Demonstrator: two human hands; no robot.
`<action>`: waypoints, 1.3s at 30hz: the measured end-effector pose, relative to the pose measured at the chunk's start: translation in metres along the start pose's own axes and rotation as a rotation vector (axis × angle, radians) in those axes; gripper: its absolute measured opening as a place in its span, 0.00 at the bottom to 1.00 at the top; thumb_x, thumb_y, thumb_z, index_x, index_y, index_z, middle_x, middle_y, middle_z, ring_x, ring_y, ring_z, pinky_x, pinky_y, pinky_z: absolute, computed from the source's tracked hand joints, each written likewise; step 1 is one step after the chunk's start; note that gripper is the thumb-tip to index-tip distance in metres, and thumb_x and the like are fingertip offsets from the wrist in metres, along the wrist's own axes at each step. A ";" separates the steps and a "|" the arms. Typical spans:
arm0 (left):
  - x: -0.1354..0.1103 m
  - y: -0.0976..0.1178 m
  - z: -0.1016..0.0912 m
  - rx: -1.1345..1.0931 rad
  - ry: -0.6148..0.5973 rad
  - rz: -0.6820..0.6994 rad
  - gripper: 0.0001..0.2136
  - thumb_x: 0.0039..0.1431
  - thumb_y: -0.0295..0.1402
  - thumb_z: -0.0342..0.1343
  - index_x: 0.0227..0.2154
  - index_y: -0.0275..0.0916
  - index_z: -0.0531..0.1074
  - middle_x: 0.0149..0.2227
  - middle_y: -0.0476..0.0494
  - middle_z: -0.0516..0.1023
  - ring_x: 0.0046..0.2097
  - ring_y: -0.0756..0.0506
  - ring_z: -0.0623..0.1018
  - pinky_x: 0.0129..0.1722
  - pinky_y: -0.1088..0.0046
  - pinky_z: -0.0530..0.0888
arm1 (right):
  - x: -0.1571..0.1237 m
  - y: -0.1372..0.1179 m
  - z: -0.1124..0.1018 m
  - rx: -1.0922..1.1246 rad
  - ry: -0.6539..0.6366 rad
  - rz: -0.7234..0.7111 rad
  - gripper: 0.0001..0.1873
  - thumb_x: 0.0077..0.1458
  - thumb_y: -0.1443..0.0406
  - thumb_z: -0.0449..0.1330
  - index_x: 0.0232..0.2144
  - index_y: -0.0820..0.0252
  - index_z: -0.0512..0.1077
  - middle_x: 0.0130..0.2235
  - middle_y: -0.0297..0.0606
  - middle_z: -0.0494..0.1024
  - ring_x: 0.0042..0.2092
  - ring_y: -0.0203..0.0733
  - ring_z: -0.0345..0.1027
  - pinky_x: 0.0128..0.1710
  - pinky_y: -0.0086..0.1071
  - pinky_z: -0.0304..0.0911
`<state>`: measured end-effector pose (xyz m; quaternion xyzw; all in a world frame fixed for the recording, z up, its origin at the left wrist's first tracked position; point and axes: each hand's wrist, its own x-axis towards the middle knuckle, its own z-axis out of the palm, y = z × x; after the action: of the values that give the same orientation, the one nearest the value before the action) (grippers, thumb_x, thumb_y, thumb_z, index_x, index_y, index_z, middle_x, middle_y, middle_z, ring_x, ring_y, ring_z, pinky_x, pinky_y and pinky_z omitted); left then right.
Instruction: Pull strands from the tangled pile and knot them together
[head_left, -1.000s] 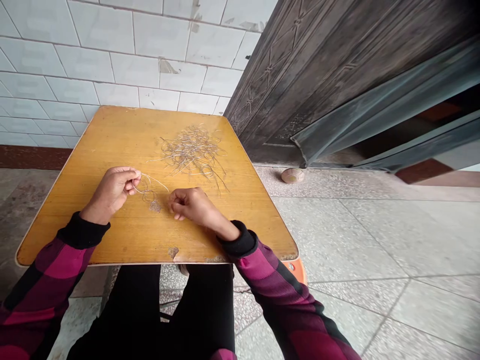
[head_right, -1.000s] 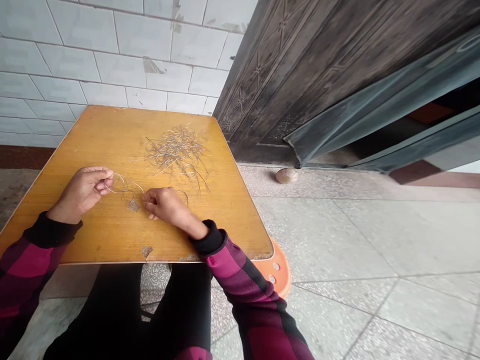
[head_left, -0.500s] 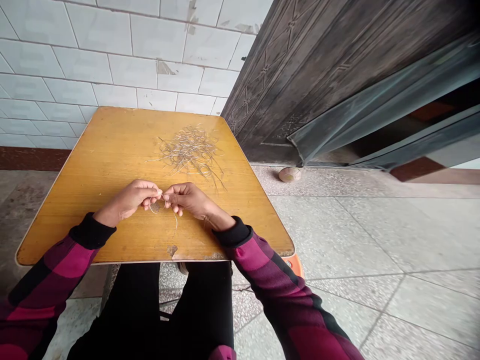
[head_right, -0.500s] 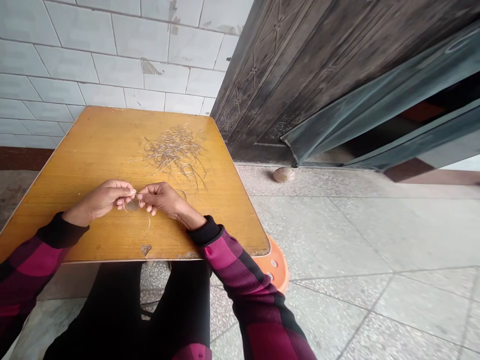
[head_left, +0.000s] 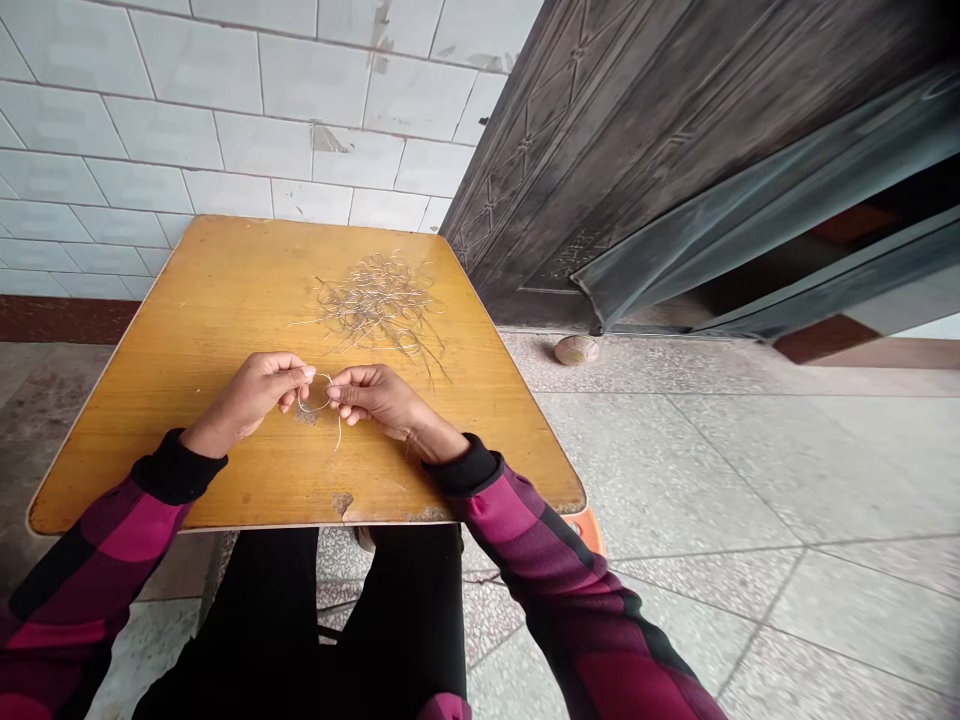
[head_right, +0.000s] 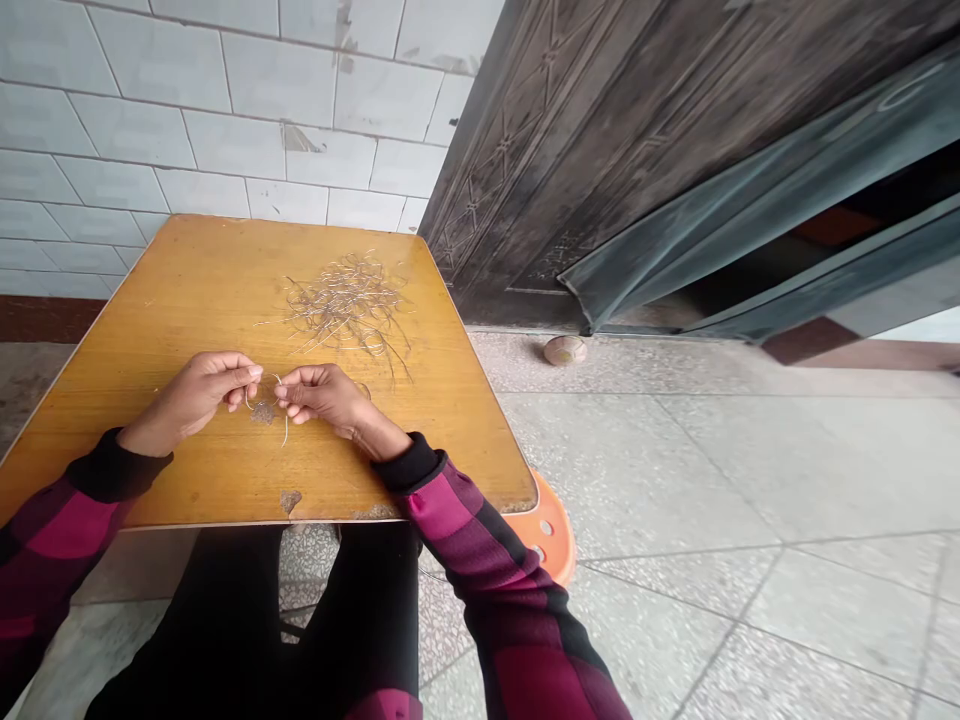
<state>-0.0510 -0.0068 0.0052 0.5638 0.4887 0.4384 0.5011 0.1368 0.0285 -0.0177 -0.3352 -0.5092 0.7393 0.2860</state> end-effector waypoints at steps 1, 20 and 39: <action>0.000 0.000 0.001 -0.010 0.013 -0.001 0.11 0.51 0.35 0.57 0.18 0.35 0.69 0.18 0.49 0.70 0.18 0.56 0.63 0.18 0.78 0.60 | 0.000 0.001 0.000 0.003 0.003 -0.014 0.16 0.38 0.60 0.72 0.26 0.64 0.74 0.24 0.30 0.76 0.22 0.25 0.66 0.22 0.20 0.63; -0.007 -0.003 0.005 0.057 -0.178 -0.011 0.13 0.53 0.42 0.59 0.29 0.35 0.74 0.26 0.49 0.72 0.24 0.54 0.66 0.24 0.77 0.63 | 0.003 -0.006 -0.008 0.186 0.166 -0.111 0.13 0.36 0.63 0.73 0.24 0.64 0.75 0.25 0.34 0.79 0.23 0.28 0.70 0.22 0.19 0.67; -0.004 -0.015 0.004 0.434 -0.133 0.130 0.12 0.55 0.40 0.55 0.29 0.36 0.75 0.26 0.46 0.78 0.28 0.49 0.75 0.29 0.74 0.69 | -0.009 -0.031 -0.040 -0.140 0.235 -0.023 0.10 0.40 0.65 0.69 0.20 0.65 0.72 0.20 0.32 0.76 0.19 0.28 0.67 0.18 0.20 0.63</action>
<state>-0.0498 -0.0112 -0.0103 0.7163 0.4999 0.3163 0.3702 0.1760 0.0536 0.0031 -0.4329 -0.5263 0.6541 0.3283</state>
